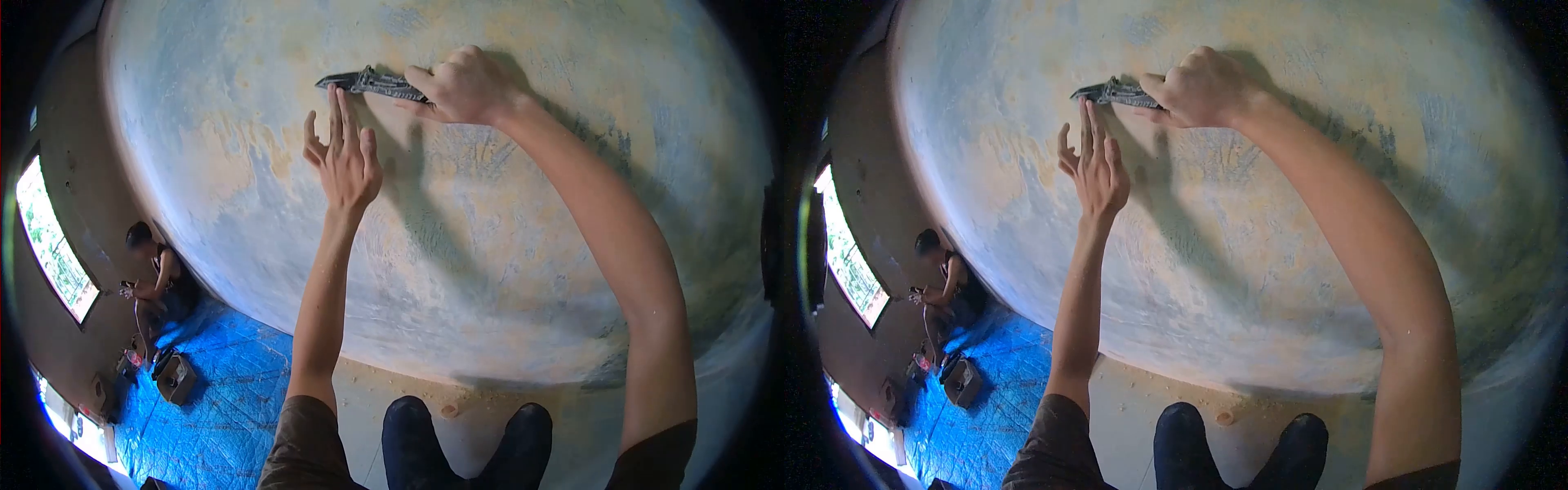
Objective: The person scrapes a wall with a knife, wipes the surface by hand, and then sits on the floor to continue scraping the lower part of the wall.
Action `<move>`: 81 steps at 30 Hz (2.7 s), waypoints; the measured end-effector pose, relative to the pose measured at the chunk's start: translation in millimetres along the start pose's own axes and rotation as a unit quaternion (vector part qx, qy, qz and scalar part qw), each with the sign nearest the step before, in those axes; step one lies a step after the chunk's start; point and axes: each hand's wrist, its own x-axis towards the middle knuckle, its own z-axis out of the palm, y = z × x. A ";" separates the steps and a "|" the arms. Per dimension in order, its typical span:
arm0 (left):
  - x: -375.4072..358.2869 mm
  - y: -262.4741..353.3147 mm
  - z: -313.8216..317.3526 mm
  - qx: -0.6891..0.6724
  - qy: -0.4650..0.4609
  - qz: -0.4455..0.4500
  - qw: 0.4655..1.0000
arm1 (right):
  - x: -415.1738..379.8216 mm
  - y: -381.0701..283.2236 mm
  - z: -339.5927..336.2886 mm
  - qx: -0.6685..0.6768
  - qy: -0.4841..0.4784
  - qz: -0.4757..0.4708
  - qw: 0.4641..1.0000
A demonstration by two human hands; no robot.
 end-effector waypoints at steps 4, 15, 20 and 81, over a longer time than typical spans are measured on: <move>-8.0 7.1 -14.8 -0.024 0.006 -0.012 1.000 | -0.9 -0.6 1.5 -0.018 0.001 0.011 1.000; -224.4 34.0 0.2 -0.154 -0.089 -0.157 0.971 | -1.1 -0.4 -1.6 -0.004 -0.030 0.000 1.000; -185.3 29.8 -5.4 -0.123 -0.044 -0.103 0.986 | -5.1 -2.4 0.3 -0.001 -0.060 -0.107 0.992; -65.8 -18.0 -4.7 -0.136 -0.024 0.046 0.989 | -6.3 -18.5 2.6 0.038 -0.076 -0.061 0.994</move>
